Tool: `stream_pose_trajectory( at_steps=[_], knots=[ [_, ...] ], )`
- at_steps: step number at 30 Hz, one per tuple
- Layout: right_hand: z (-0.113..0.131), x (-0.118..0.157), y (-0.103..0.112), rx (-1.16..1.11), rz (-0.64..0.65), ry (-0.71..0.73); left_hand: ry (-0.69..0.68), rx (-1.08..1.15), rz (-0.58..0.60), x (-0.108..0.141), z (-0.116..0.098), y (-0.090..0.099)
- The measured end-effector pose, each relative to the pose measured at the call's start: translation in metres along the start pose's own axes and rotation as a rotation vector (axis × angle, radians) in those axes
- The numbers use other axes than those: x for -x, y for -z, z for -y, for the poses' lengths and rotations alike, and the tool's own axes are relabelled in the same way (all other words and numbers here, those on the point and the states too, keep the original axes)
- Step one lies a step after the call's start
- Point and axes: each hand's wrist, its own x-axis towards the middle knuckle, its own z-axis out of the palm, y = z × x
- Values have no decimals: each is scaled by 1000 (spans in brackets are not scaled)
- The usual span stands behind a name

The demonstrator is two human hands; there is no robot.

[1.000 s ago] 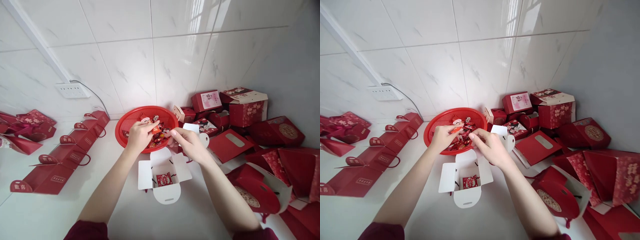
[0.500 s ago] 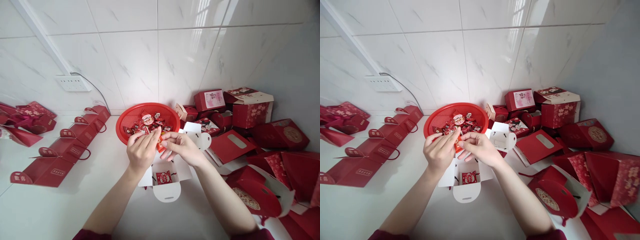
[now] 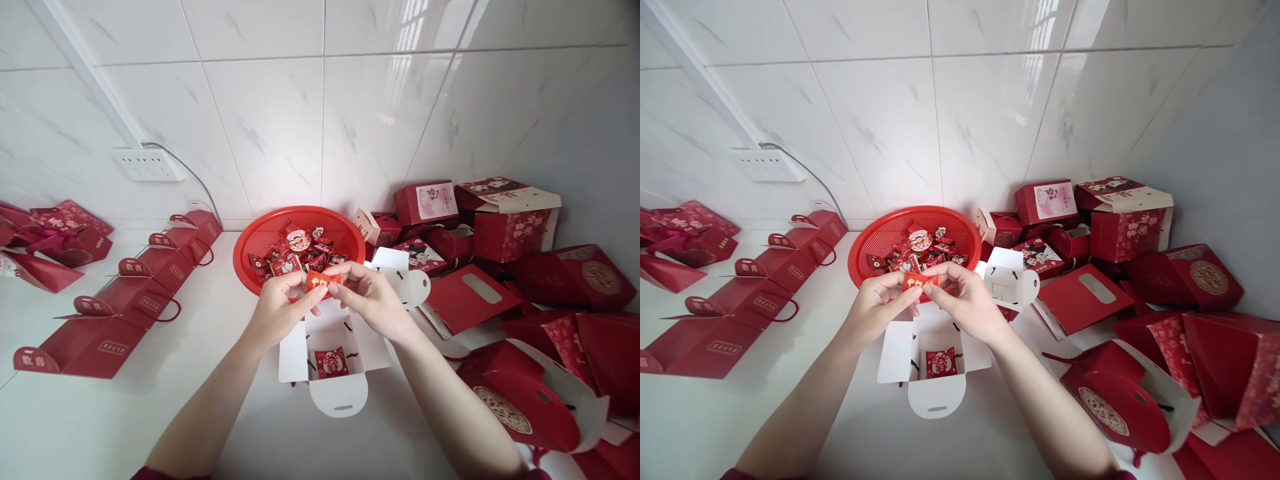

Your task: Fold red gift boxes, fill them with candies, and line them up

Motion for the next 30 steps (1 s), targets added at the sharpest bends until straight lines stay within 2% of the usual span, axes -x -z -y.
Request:
stream_pose_trajectory(
  at_steps=[5,10,15,18,24,30],
  knots=[
    [4,-1,2,-146,8,-44,-9,50,41,-2,-1,2],
    [-2,-2,-4,-193,-6,-95,-111,109,-171,-4,0,-3],
    [-6,0,-10,-31,-23,-2,-80,136,-1,-4,1,-6],
    [-1,4,-7,104,50,12,-99,135,58,-3,0,-2],
    [9,7,-2,-27,127,-66,-5,197,268,2,-6,4],
    [7,4,-5,41,102,-44,41,256,255,0,-5,-2]
  ],
)
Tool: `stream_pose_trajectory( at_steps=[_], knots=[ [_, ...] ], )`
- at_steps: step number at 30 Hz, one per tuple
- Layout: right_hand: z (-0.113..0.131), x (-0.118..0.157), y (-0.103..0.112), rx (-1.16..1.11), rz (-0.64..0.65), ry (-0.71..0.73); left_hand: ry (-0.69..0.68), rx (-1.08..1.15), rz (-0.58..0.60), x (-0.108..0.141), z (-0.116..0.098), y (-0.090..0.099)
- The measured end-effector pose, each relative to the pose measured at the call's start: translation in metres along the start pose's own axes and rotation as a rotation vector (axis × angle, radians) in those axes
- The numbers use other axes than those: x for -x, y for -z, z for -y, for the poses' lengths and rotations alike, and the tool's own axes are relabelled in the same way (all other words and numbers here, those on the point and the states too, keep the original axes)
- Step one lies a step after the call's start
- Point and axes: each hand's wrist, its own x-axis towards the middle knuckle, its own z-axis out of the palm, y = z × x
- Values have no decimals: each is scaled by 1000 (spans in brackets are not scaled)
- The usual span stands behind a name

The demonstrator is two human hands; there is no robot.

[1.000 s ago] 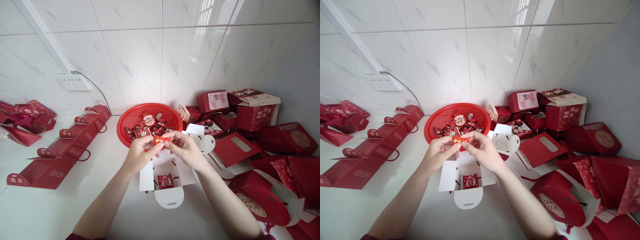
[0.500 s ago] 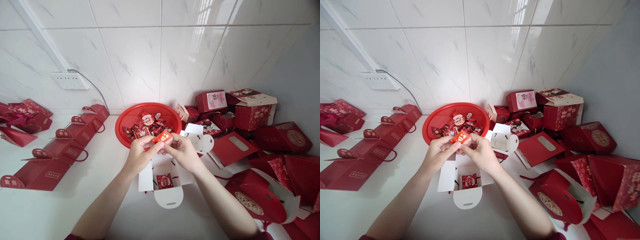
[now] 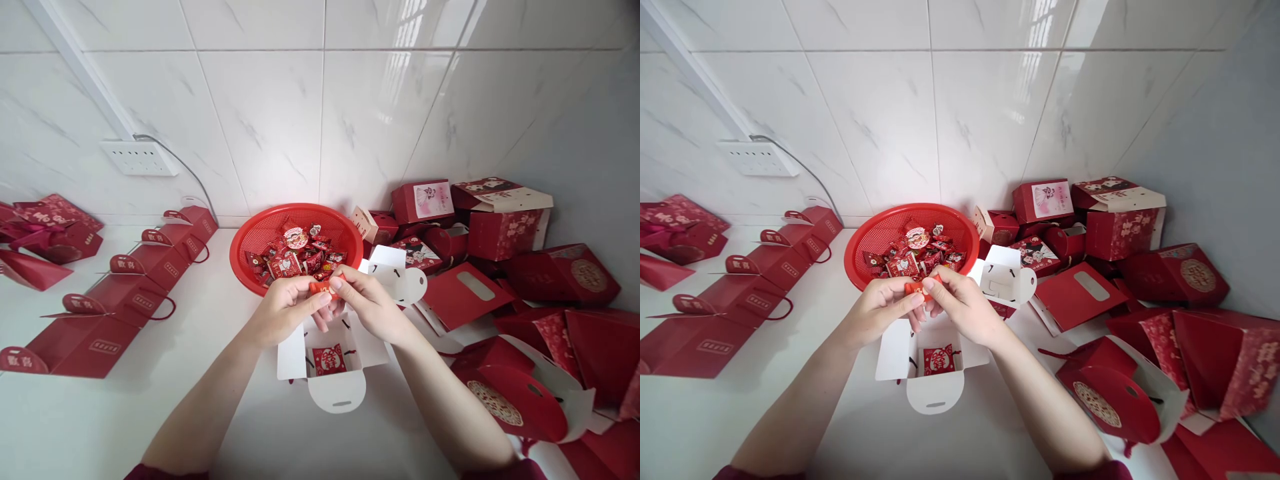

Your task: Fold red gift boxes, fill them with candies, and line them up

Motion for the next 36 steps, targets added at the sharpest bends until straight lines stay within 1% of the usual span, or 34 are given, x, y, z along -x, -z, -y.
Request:
stream_pose_trajectory(
  at_steps=[6,11,17,22,26,28,30,34,36],
  knots=[
    [-2,1,-2,43,-43,3,16,-79,-26,-1,3,7],
    [-4,2,-1,58,-58,-12,25,-114,-9,0,0,10],
    [-1,3,6,43,31,-39,95,-143,36,3,-4,10],
    [1,4,7,-113,109,-82,94,-144,64,6,-9,11],
    [2,4,10,-125,168,-104,87,-135,81,7,-10,14],
    [4,4,11,-91,149,-106,77,-118,83,6,-9,14],
    [5,5,11,-51,102,-97,55,-133,63,6,-7,13],
    [6,7,9,50,14,-82,-19,-237,-29,3,-6,8],
    [5,8,8,98,7,-82,-32,-273,-50,3,-5,7]
  ],
)
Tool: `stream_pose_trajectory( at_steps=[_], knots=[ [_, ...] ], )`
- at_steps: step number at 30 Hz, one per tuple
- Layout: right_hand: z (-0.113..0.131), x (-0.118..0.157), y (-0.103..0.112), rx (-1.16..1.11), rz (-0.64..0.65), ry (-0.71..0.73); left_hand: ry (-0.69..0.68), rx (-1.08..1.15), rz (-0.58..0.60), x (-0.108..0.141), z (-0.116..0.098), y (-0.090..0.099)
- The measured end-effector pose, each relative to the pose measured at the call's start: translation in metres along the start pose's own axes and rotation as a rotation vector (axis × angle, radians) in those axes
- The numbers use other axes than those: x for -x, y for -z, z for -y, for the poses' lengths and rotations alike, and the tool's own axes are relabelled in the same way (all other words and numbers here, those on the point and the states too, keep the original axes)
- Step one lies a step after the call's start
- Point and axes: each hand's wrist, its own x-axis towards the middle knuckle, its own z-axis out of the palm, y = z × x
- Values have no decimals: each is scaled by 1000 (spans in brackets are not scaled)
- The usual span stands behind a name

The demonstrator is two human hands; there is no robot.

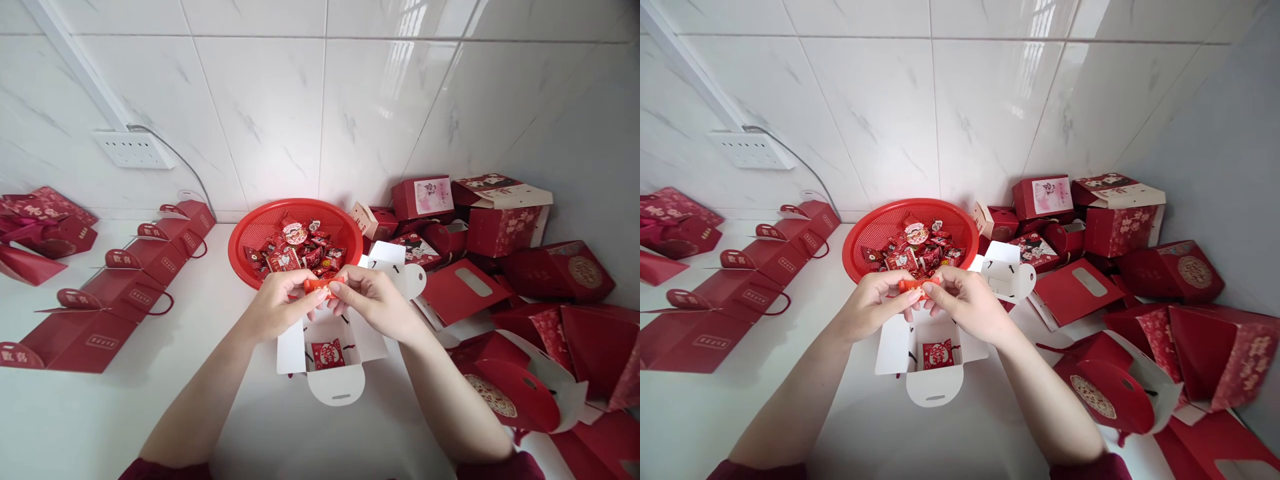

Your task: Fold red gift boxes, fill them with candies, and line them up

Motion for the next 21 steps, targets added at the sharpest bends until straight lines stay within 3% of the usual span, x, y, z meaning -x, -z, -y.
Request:
stream_pose_trajectory(
  at_steps=[5,11,16,21],
  knots=[
    [-3,-1,0,56,-30,74,50,-40,13,1,2,1],
    [3,1,10,391,-69,163,34,-208,-11,-1,6,0],
    [5,7,19,536,46,91,39,-425,-23,0,4,15],
    [-7,4,5,662,194,20,59,-577,-116,3,0,35]
  ],
)
